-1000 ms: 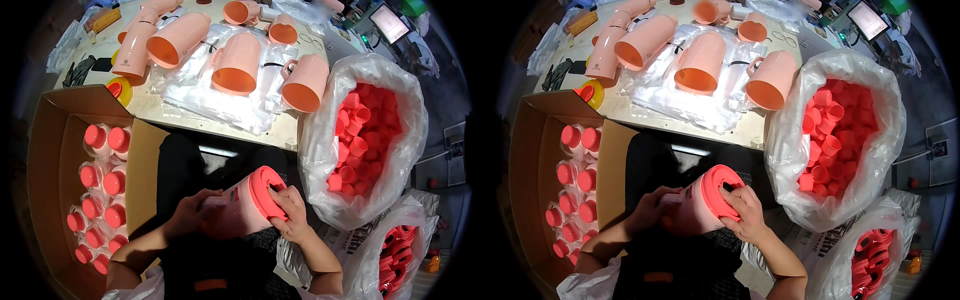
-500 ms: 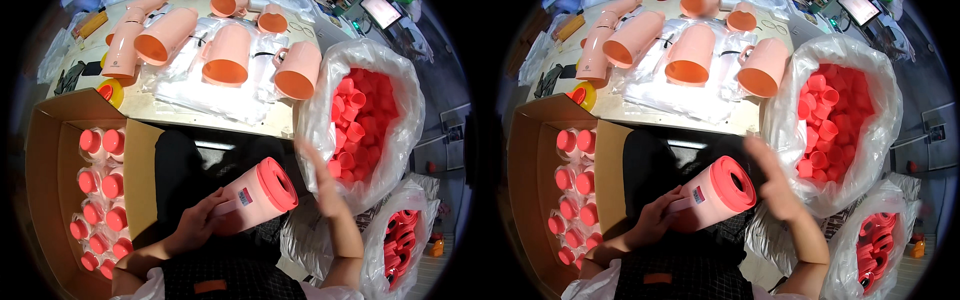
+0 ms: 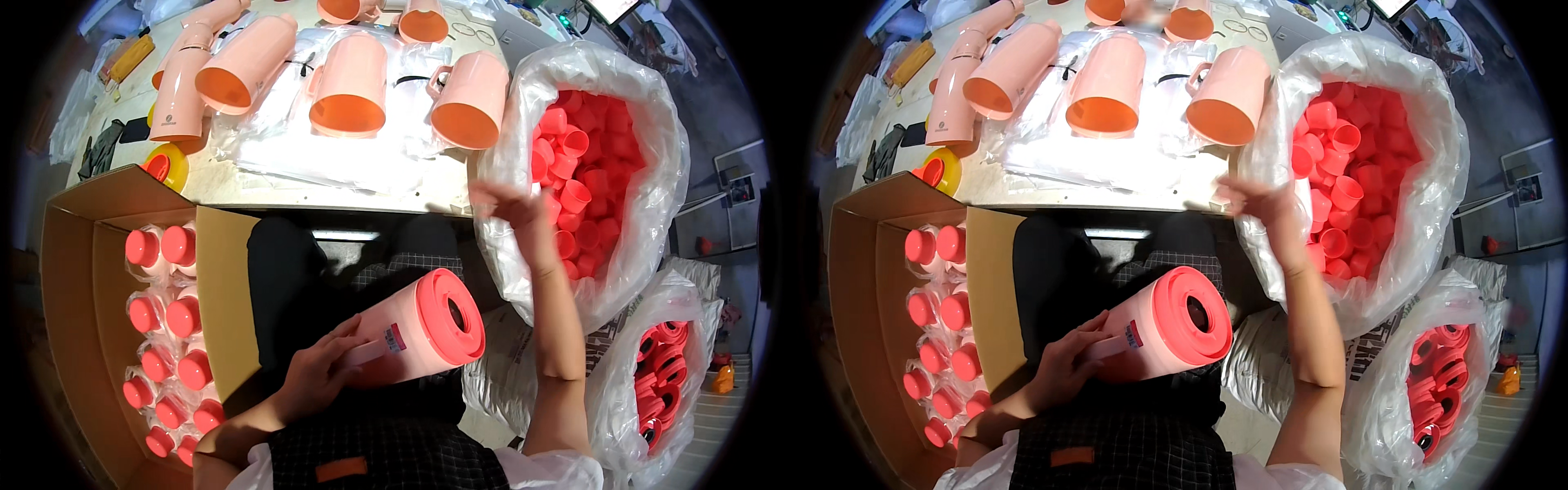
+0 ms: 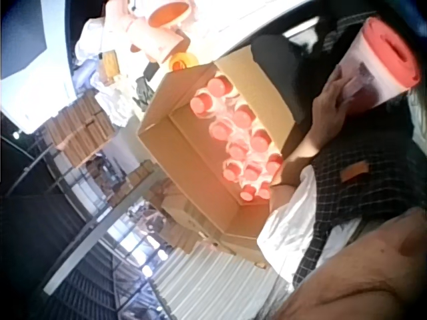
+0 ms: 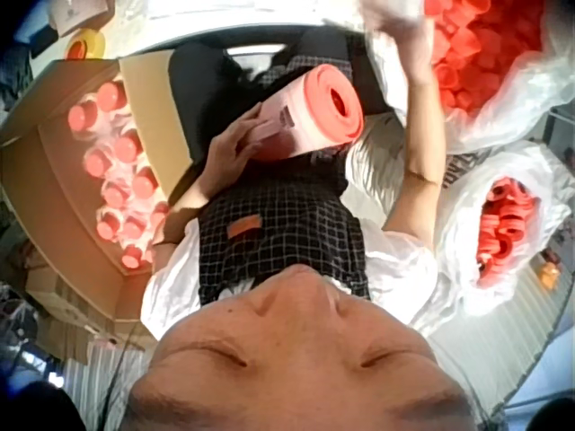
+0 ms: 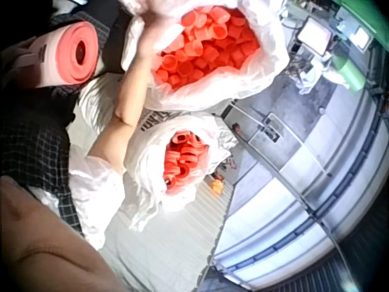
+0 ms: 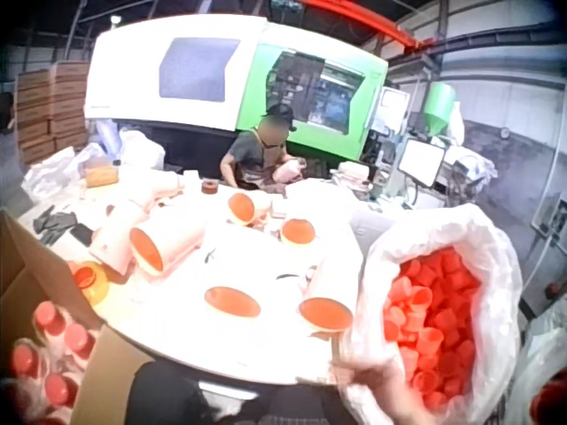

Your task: The person assembles pink mugs with red lids, wraps each unit in a clear plastic bag, and places them into a cardboard box. The person also uses a handheld tape dispenser to seal the box after filling it.

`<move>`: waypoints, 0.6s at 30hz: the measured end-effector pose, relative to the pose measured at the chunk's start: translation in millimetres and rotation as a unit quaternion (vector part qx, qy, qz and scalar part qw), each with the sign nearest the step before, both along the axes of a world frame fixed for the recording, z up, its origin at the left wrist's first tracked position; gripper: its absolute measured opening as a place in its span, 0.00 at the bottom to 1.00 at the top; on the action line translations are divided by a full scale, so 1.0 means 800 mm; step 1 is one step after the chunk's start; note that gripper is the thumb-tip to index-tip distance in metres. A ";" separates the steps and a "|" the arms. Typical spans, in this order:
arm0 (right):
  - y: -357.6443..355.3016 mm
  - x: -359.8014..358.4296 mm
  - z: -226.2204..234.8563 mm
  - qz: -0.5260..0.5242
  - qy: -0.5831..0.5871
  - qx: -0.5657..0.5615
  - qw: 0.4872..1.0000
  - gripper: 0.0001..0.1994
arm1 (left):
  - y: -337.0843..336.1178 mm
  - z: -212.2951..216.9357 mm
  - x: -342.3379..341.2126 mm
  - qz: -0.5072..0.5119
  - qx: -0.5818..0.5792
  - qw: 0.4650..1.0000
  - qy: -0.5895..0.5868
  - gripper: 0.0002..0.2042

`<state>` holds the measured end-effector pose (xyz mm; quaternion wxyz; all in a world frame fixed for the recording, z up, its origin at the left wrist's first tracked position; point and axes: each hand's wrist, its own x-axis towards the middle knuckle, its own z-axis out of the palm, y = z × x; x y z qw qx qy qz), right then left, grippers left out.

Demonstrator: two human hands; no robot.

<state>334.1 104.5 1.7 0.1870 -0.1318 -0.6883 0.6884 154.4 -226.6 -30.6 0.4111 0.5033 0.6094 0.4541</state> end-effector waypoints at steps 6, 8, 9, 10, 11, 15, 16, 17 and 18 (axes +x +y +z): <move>-0.072 0.006 -0.064 0.012 -0.133 -0.024 0.991 0.36 | 0.036 -0.013 -0.042 0.003 -0.062 0.996 -0.070 0.10; -0.071 -0.001 -0.065 0.028 -0.139 0.012 0.990 0.32 | 0.102 -0.041 -0.065 0.139 0.158 0.976 -0.056 0.03; -0.067 -0.003 -0.056 0.024 -0.145 0.029 0.989 0.30 | 0.147 -0.022 -0.085 0.157 0.069 0.978 0.122 0.02; -0.065 -0.009 -0.053 0.019 -0.140 0.051 0.989 0.29 | 0.187 -0.026 -0.107 0.136 0.206 0.938 0.244 0.01; -0.064 -0.013 -0.051 0.014 -0.139 0.072 0.988 0.28 | 0.231 -0.044 -0.119 0.164 0.218 0.922 0.276 0.02; -0.056 -0.028 -0.058 0.022 -0.116 0.066 0.991 0.22 | 0.325 -0.140 -0.178 0.156 0.125 0.920 0.337 0.05; -0.049 -0.026 -0.066 0.025 -0.101 0.078 0.992 0.20 | 0.332 -0.136 -0.179 0.144 0.101 0.929 0.326 0.05; -0.043 -0.024 -0.073 0.008 -0.103 0.026 0.994 0.18 | 0.330 -0.131 -0.177 0.135 0.059 0.949 0.278 0.07; -0.037 -0.023 -0.080 -0.008 -0.104 -0.026 0.994 0.17 | 0.334 -0.129 -0.181 0.142 0.087 0.930 0.326 0.07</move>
